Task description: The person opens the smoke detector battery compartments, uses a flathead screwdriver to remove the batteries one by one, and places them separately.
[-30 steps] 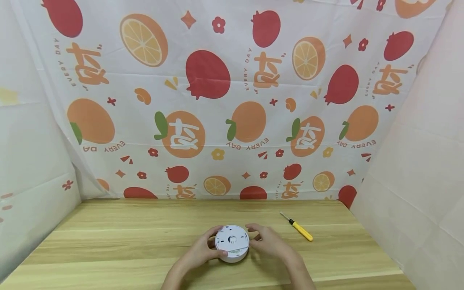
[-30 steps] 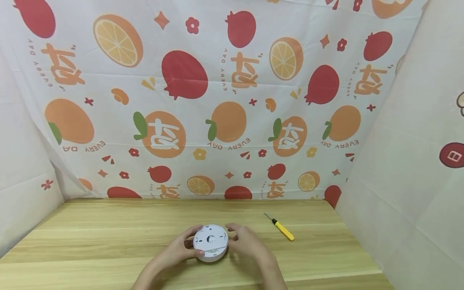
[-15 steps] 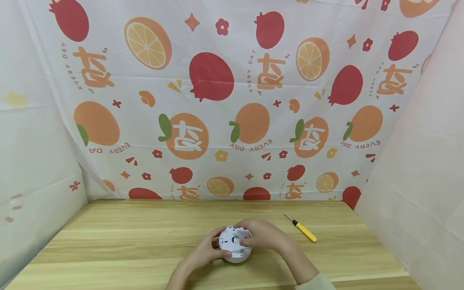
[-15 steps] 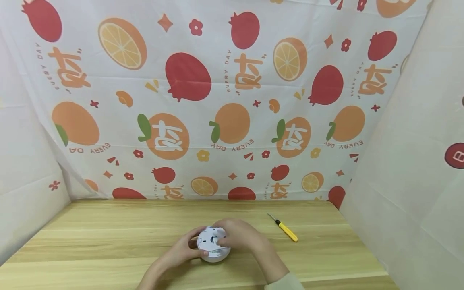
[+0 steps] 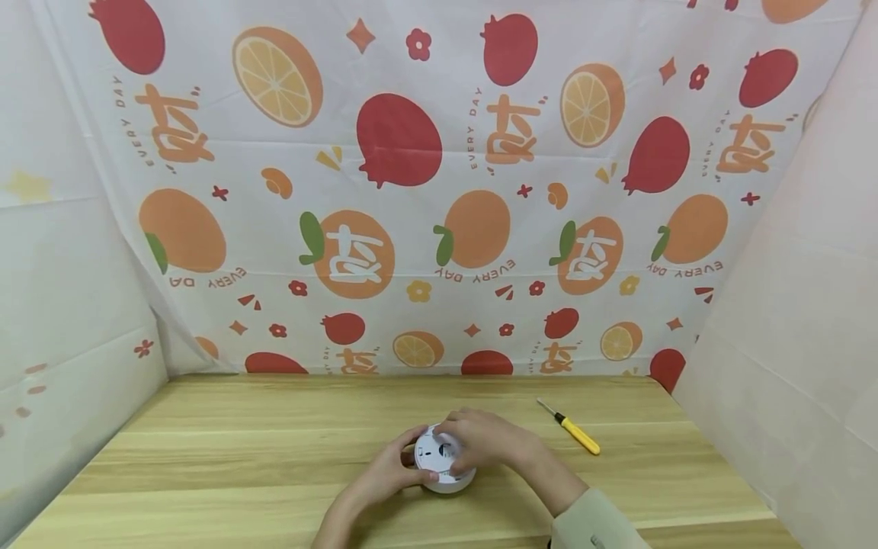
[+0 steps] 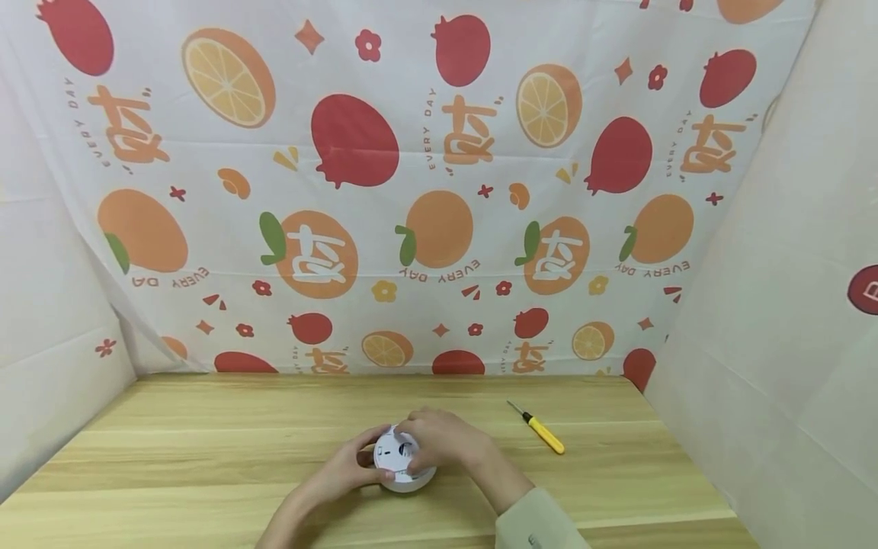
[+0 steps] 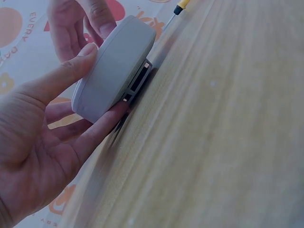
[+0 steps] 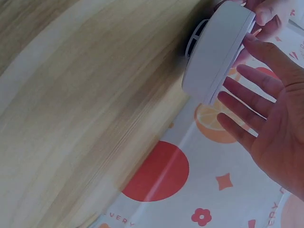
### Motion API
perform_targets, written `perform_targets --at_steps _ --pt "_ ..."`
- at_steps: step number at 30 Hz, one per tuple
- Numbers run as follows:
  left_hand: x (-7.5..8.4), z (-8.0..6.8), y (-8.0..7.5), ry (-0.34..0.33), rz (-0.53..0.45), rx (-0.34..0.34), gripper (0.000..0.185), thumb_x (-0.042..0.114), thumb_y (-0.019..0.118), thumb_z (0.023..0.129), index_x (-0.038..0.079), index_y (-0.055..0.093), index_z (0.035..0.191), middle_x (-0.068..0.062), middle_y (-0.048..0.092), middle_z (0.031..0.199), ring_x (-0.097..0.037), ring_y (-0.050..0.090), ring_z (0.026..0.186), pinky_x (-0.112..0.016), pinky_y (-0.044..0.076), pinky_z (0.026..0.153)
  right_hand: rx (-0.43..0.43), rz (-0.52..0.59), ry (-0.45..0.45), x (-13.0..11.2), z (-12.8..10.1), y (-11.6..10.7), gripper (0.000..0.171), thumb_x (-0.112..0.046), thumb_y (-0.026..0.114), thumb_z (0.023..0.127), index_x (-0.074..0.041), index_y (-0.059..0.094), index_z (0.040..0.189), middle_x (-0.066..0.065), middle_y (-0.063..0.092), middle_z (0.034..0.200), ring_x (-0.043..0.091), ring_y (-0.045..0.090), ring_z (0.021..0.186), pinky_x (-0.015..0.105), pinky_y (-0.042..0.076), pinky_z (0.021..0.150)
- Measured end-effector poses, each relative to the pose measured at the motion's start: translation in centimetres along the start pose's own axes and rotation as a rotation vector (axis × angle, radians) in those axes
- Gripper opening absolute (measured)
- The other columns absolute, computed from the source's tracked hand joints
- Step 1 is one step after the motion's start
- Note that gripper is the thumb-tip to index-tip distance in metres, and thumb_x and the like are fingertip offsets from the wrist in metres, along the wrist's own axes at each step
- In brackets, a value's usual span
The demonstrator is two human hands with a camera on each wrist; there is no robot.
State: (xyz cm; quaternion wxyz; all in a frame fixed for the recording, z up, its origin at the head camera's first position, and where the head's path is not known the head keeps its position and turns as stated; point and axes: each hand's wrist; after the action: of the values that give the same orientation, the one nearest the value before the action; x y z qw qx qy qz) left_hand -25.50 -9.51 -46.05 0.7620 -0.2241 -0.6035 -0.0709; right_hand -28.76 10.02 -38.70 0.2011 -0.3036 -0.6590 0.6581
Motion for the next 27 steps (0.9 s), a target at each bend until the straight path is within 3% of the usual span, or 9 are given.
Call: perform_targets --at_steps 13,27 --pt "0.09 -0.1 -0.12 -0.008 -0.002 -0.018 0.084 0.017 0.075 0.077 -0.011 0.025 0.138 -0.029 0.032 0.137 -0.042 0.044 0.114 -0.043 0.044 0.092 0.003 -0.046 -0.069 0.35 0.22 0.09 0.053 -0.034 0.076 0.074 -0.011 0.061 0.119 -0.003 0.057 0.112 0.007 0.052 0.099 0.023 0.047 0.085" --pt "-0.57 -0.2 -0.04 0.003 -0.028 -0.023 0.084 0.015 0.075 0.076 -0.011 0.025 0.138 -0.029 0.032 0.137 -0.041 0.044 0.115 -0.039 0.045 0.091 0.032 -0.061 -0.097 0.57 0.3 0.63 0.056 -0.035 0.077 0.07 -0.013 0.059 0.119 -0.006 0.052 0.108 0.005 0.047 0.092 0.017 0.046 0.075"
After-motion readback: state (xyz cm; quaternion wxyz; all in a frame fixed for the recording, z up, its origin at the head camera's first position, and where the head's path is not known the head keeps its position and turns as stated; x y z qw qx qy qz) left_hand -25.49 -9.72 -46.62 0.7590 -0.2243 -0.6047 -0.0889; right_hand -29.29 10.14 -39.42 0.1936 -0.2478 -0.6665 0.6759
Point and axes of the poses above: each hand's wrist, its own z-axis towards the middle knuckle, its own y-axis out of the palm, x = y × z
